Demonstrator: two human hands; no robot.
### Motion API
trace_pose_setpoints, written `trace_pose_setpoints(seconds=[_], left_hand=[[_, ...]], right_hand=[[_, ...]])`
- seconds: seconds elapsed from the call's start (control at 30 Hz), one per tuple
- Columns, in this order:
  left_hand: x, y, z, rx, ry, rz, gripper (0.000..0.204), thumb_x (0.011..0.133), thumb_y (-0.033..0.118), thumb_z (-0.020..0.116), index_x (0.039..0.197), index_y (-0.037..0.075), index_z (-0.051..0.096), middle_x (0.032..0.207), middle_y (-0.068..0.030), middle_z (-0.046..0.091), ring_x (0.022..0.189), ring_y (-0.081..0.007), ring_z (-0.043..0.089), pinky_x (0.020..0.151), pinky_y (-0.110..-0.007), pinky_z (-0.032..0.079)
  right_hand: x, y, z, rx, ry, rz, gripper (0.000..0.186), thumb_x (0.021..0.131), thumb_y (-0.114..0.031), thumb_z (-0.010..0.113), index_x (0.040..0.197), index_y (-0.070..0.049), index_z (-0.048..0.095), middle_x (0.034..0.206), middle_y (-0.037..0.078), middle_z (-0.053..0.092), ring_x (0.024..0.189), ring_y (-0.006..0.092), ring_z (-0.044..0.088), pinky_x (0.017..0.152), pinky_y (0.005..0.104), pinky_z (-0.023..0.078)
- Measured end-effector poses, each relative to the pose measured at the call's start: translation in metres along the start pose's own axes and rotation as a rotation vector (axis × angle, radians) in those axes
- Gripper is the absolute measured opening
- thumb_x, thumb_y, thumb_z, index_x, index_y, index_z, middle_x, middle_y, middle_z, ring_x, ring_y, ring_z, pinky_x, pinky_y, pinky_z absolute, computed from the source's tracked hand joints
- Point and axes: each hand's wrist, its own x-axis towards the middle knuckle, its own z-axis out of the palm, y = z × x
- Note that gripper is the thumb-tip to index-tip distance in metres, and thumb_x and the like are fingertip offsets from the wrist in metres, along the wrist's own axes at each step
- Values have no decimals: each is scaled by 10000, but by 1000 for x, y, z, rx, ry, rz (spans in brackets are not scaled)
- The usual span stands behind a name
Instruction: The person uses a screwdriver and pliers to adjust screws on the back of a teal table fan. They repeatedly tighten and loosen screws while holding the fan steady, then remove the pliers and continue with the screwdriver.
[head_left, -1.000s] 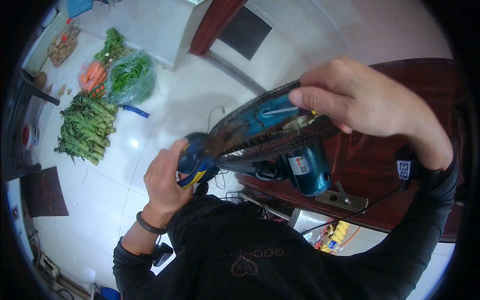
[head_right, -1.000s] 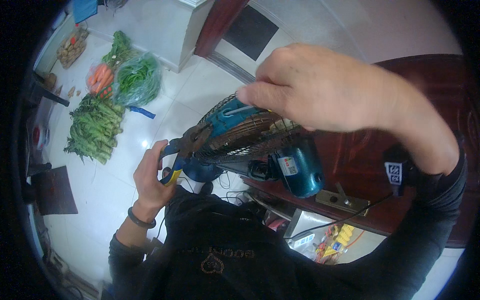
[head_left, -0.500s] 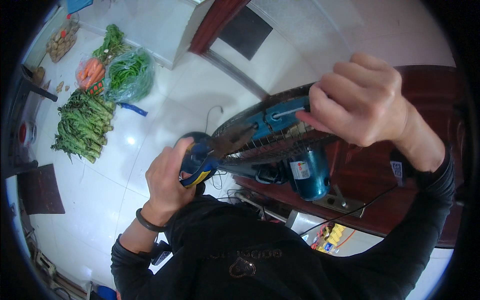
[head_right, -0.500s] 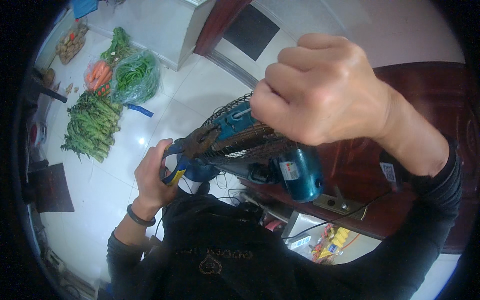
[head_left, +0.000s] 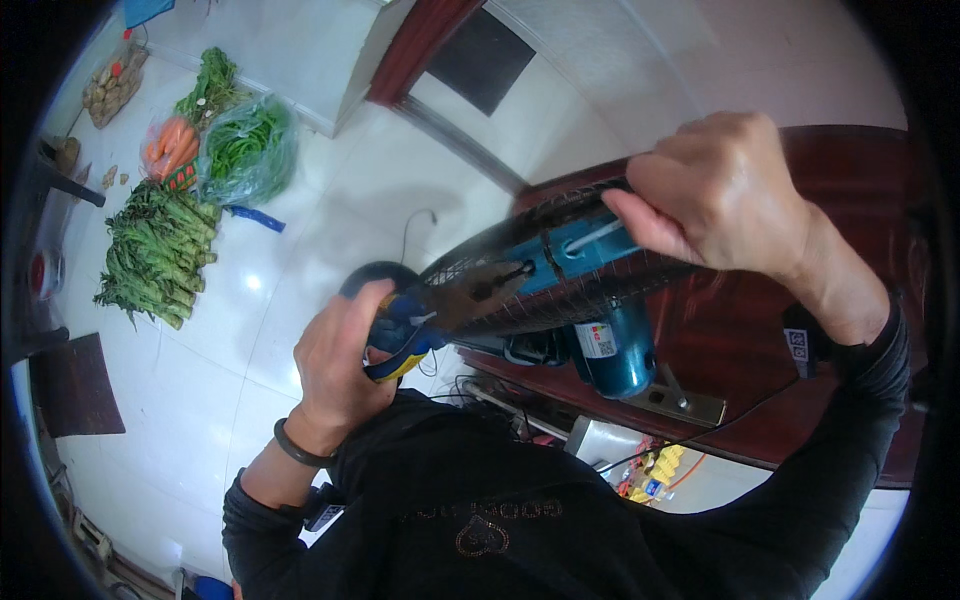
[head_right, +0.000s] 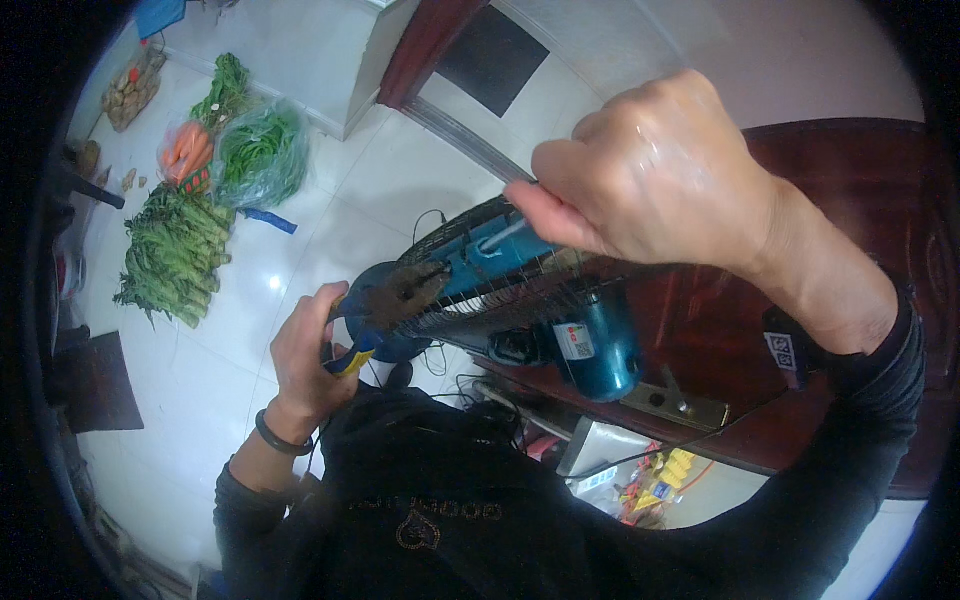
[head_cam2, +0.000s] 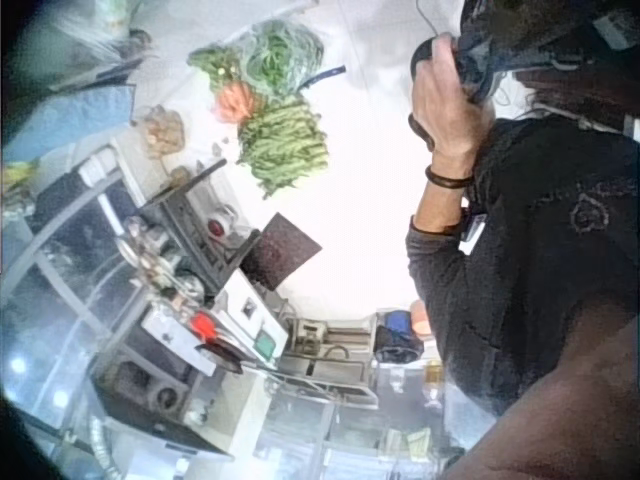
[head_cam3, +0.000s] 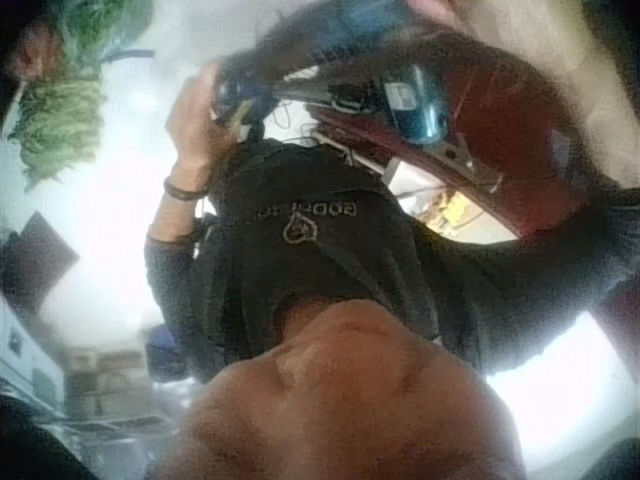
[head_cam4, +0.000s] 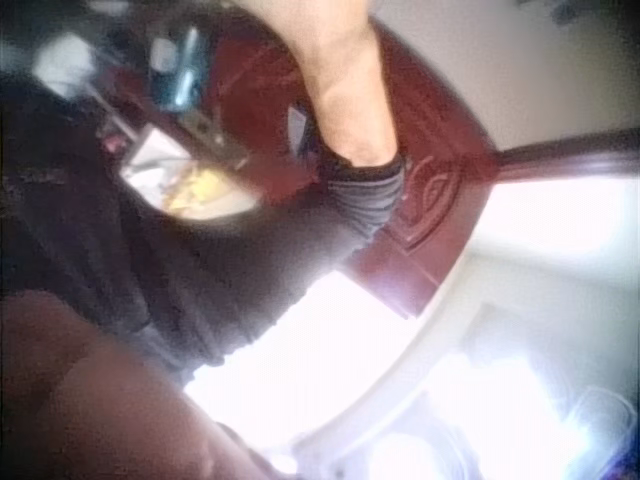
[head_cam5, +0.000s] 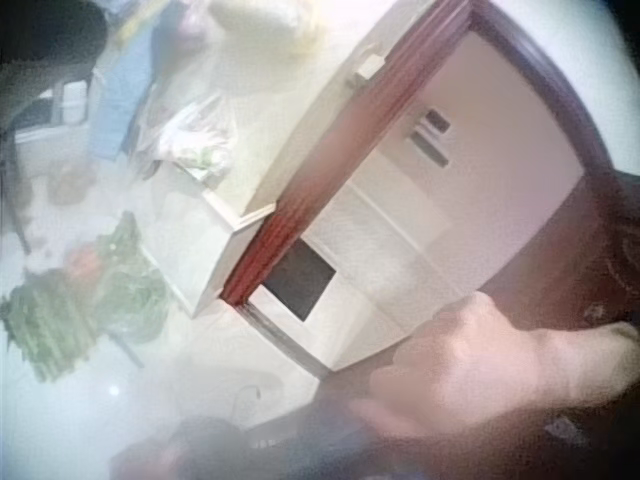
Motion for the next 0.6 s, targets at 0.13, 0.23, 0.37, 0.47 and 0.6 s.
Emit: trace_pose_setpoints(seconds=[0.13,0.23,0.37,0.47,0.6], left_hand=[[-1,1,-1,0,-15,7,760,592,-28,825,1296,111,576,885,-97,622,768,-303,643,660,-371,511],[5,5,-2,-36,-3,-7,752,595,-41,825,1293,109,588,879,-91,621,752,-277,649,636,-357,510],[15,17,-4,-147,-19,42,719,615,-44,819,1288,103,613,880,-82,630,702,-245,641,598,-312,504],[13,23,-6,-161,11,-70,719,616,-53,809,1295,93,620,887,-70,637,666,-221,617,586,-282,498],[-6,11,-20,-238,-31,-256,746,660,-69,764,1359,109,574,959,-88,629,698,-211,582,643,-289,498]], right_hand=[[-3,-4,4,-254,249,-124,378,921,-316,710,615,-128,593,514,18,530,456,124,554,438,248,420],[1,-13,4,-352,452,-134,368,933,-292,691,636,-123,554,541,4,493,444,119,486,412,252,363],[2,-18,-4,210,76,83,347,916,-330,731,723,-90,570,642,40,590,484,138,565,412,225,377],[1,-14,-12,488,-44,254,355,902,-320,751,714,-85,563,631,49,579,483,159,574,412,233,389],[2,-22,-18,349,-42,200,406,884,-362,778,688,-70,577,595,60,575,470,181,585,422,260,423]])
